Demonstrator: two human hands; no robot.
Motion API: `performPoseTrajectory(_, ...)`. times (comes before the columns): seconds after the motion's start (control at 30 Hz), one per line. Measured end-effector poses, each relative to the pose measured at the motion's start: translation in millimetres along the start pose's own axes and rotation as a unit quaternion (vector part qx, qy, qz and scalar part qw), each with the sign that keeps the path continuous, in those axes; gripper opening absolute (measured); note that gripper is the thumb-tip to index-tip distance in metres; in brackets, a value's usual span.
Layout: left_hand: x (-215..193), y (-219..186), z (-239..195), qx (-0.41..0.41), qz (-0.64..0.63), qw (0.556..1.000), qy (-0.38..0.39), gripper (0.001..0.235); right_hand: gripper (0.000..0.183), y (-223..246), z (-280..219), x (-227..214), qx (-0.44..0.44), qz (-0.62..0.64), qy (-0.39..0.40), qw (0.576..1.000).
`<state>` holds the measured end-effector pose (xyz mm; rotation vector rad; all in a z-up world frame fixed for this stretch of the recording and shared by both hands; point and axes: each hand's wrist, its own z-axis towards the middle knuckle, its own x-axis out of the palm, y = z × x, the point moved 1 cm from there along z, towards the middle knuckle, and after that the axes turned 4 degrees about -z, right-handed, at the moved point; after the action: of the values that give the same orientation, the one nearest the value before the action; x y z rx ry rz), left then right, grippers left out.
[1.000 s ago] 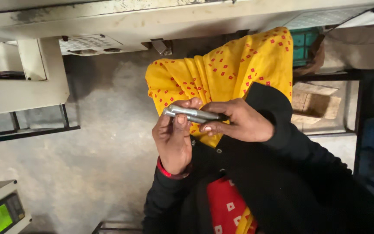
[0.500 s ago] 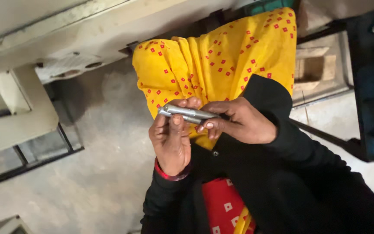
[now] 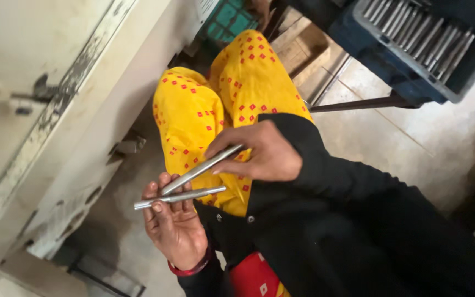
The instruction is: The person sits on the floor and handles cylindrical metal parts, selecting them from a toolbox and inserting them into slots on a machine door. The person then closes the door and holds the handles.
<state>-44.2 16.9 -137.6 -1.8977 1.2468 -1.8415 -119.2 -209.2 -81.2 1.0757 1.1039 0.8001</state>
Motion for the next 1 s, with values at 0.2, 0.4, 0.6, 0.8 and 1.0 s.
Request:
performPoseTrajectory(0.2,12,21,32,-0.132,0.039,0.988,0.066,0.038,0.026,-31,-39,-78,-0.024,-0.066,-0.255,0.964)
performPoseTrajectory(0.4,23,55,49,-0.26,0.04,0.958,0.113,0.035,0.019,-82,-84,-157,-0.063,0.092,-0.501,0.858)
performPoseTrajectory(0.6,21,80,58,-0.329,0.035,0.94,0.078,0.037,0.019,-184,-117,-244,-0.092,-0.011,-0.571,0.816)
performPoseTrajectory(0.8,24,101,62,-0.355,0.002,0.934,0.034,0.045,0.009,-275,-98,-287,0.161,-0.326,-0.533,0.764)
performPoseTrajectory(1.0,18,120,80,-0.372,-0.057,0.926,0.034,0.047,0.031,-267,-79,-278,0.254,-0.275,-0.435,0.819)
